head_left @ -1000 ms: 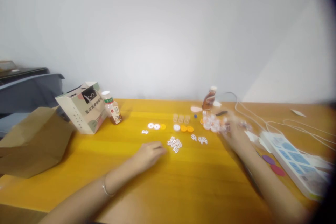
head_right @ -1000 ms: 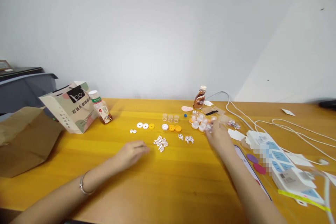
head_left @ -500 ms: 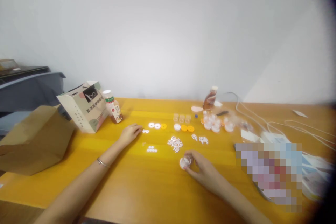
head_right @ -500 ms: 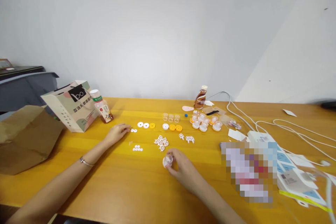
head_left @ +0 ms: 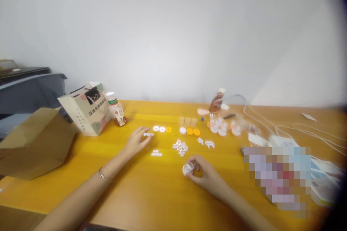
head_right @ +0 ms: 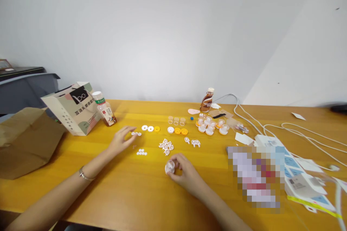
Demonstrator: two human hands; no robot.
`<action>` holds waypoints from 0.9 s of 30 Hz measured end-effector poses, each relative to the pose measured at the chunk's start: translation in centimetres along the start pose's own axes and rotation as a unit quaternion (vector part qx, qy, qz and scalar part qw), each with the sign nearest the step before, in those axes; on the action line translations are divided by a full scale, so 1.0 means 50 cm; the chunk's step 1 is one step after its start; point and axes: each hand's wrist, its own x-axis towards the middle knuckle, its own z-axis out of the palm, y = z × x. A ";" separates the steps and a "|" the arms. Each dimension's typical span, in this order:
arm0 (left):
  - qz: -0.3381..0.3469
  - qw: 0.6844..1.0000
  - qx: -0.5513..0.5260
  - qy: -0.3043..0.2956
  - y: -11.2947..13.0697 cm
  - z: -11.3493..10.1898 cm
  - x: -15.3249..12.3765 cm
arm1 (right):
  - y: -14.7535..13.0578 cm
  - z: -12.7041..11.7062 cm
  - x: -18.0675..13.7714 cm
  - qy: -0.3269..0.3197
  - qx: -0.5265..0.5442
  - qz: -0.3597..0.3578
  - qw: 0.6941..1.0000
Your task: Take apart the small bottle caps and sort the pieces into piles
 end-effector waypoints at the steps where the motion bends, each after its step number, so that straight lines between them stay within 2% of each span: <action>1: 0.029 0.999 -0.029 -0.028 0.035 0.003 -0.012 | 0.002 0.002 0.001 0.008 -0.009 0.000 1.000; 4: 0.073 0.981 -0.086 -0.158 0.138 0.031 -0.054 | 0.007 0.011 0.001 0.014 -0.022 0.000 1.000; 6: 0.061 0.969 -0.114 -0.210 0.184 0.061 -0.078 | 0.008 0.021 -0.002 0.003 -0.006 0.003 1.000; 8: 0.045 0.962 -0.132 -0.236 0.205 0.091 -0.091 | 0.006 0.032 -0.007 -0.013 0.025 0.003 1.000; 10: 0.028 0.961 -0.146 -0.232 0.207 0.114 -0.097 | 0.001 0.041 -0.010 -0.025 0.035 -0.001 0.999; 13: 0.020 0.962 -0.170 -0.214 0.196 0.131 -0.098 | -0.014 0.046 -0.009 -0.030 -0.037 0.016 0.999; 16: 0.025 0.960 -0.182 -0.212 0.189 0.131 -0.100 | -0.035 0.040 -0.002 -0.050 -0.119 0.021 0.991; 19: 0.014 0.960 -0.183 -0.211 0.188 0.127 -0.101 | -0.052 0.028 0.003 -0.072 -0.142 -0.064 0.985; 21: 0.004 0.957 -0.194 -0.216 0.188 0.126 -0.100 | -0.055 0.022 0.004 -0.055 -0.143 -0.095 0.984; 23: 0.000 0.952 -0.208 -0.223 0.189 0.124 -0.100 | -0.054 0.022 0.004 -0.027 -0.155 -0.066 0.985; 25: 0.001 0.951 -0.210 -0.227 0.191 0.122 -0.099 | -0.052 0.025 0.004 -0.026 -0.167 -0.042 0.985; 27: -0.001 0.952 -0.210 -0.224 0.193 0.118 -0.098 | -0.053 0.028 0.005 -0.040 -0.161 -0.067 0.984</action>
